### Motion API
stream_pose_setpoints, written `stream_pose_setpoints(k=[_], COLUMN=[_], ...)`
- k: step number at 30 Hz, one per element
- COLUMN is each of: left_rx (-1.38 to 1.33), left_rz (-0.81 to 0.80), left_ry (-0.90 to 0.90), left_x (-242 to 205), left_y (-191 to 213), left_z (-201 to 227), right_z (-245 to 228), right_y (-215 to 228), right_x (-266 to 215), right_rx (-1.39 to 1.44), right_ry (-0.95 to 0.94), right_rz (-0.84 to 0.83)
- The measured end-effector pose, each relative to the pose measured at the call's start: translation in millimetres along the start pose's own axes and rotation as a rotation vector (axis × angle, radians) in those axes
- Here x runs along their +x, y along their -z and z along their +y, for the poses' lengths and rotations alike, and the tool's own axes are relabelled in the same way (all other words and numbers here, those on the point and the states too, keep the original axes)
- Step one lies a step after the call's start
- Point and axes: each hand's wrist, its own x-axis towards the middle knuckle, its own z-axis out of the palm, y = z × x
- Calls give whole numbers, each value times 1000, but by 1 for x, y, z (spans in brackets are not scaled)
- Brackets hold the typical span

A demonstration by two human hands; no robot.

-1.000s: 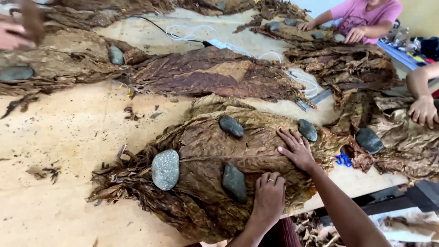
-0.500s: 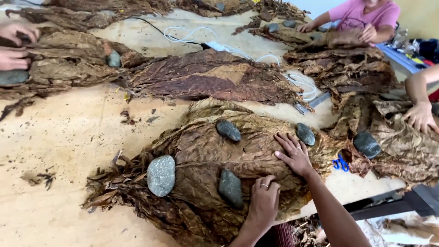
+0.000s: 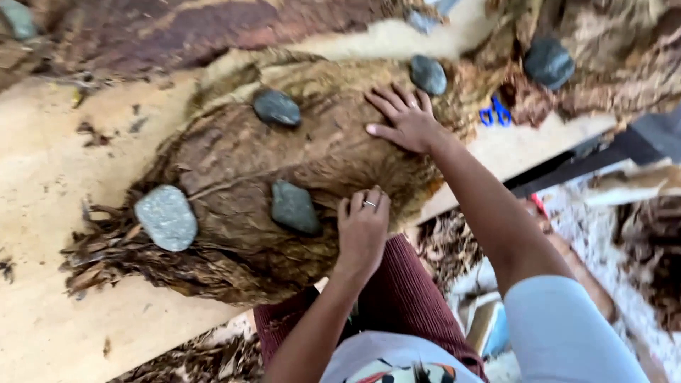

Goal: The person presses and smooths large dried leaves on a wooden table using smooth stones. They repeatedly lift, reposition, and press sections of the leaves while other workers perform similar actions nearby.

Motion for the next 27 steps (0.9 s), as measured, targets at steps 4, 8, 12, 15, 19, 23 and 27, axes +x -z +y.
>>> stream_pose_setpoints(k=[4, 8, 12, 15, 19, 23, 27], left_rx=[-3, -184, -137, -76, -115, -67, -39], left_rz=[-136, -114, -330, -497, -536, -646, -738], left_ry=[-103, -121, -75, -23, 41, 59, 93], left_x=[15, 69, 113, 107, 111, 117, 123], left_y=[39, 56, 7, -12, -4, 3, 13], left_z=[1, -18, -39, -36, -31, -28, -26], right_z=[-3, 3, 16, 23, 62, 93, 84], right_y=[6, -1, -5, 41, 36, 2, -11], right_x=[-6, -4, -1, -18, 9, 59, 69], right_rx=[92, 96, 315, 936, 1294, 657, 125], right_ry=[50, 92, 152, 117, 125, 14, -175], right_rz=[43, 88, 72, -144, 174, 627, 439])
